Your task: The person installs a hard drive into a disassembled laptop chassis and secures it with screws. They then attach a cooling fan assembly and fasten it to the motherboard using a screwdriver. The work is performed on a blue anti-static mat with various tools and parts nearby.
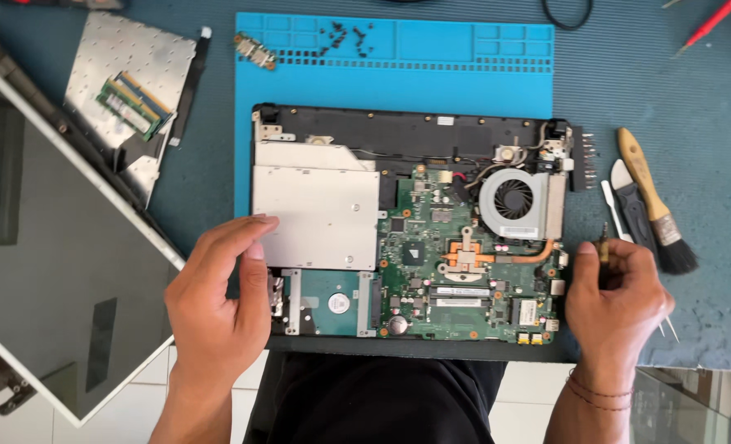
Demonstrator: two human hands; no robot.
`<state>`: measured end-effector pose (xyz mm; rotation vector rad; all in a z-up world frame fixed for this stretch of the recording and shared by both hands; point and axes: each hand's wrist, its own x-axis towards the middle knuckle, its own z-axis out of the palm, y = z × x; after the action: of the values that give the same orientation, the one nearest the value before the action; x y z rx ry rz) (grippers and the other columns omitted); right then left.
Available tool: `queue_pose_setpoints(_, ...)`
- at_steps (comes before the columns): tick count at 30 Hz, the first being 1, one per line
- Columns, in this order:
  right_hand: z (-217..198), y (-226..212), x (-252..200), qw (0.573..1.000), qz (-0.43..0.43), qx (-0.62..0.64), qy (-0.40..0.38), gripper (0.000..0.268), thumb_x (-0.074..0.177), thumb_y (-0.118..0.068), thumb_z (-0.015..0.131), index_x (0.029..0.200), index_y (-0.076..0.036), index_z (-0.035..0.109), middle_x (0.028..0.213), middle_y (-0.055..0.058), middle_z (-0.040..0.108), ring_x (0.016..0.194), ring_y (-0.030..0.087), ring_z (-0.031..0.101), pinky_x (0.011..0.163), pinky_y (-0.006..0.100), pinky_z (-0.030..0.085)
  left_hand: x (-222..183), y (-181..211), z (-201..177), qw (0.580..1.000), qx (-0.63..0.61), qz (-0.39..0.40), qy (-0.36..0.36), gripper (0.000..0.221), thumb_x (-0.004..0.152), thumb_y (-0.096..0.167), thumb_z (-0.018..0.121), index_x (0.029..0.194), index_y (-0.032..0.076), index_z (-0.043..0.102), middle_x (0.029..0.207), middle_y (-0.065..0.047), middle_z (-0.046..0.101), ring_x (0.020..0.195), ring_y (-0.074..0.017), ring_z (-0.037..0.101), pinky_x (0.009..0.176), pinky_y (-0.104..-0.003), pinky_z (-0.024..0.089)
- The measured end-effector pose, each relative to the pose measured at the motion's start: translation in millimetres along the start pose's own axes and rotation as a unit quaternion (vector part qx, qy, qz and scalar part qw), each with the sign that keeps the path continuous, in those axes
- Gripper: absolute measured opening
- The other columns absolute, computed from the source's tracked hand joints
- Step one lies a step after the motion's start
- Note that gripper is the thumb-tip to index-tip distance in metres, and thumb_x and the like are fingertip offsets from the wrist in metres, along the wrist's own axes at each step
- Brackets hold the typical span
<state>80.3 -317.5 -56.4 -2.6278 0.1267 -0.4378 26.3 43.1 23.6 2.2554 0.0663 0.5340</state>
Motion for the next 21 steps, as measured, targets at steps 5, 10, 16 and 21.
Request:
queue_pose_setpoints(5,-4,-3,-1,0.997,-0.064,-0.029,-0.008,0.008,0.098,0.001,0.068,0.104,0.005,0.068,0.091,0.015,0.067,0.075,0.026,0.060,0.071,0.040,0.048,-17,-9,-15,0.999,-0.009,-0.037,-0.001,0.023,0.095,-0.009,0.041,0.107,-0.003,0.060,0.107,-0.016,0.066,0.101,-0.0263,0.067,0.088,-0.031,0.055)
queue_pose_setpoints(10,-5,12,0,0.989,-0.135,-0.050,-0.011,0.004,0.104,0.007,0.071,0.105,0.010,0.069,0.092,0.018,0.065,0.079,0.028,0.058,0.069,0.040,0.046,-25,-11,-30,0.999,-0.014,-0.032,-0.018,0.026,0.091,-0.013,0.041,0.105,-0.003,0.061,0.106,-0.016,0.066,0.099,-0.0252,0.067,0.087,-0.029,0.055)
queue_pose_setpoints(16,-8,17,-1,0.995,-0.082,-0.049,-0.017,0.010,0.110,0.002,0.065,0.115,0.010,0.068,0.094,0.019,0.066,0.079,0.028,0.063,0.069,0.039,0.049,-28,-19,-40,0.993,0.012,0.049,-0.106,0.015,0.090,0.005,0.056,0.101,-0.001,0.064,0.095,-0.009,0.070,0.080,-0.0216,0.066,0.073,-0.033,0.053)
queue_pose_setpoints(21,-7,10,-5,0.995,-0.088,-0.051,-0.025,0.014,0.110,-0.001,0.065,0.117,0.011,0.068,0.098,0.021,0.066,0.084,0.032,0.064,0.073,0.041,0.048,-37,-31,-41,0.966,0.093,0.131,-0.204,0.042,0.081,0.029,0.077,0.112,0.006,0.062,0.110,-0.008,0.064,0.084,-0.0223,0.060,0.074,-0.037,0.051)
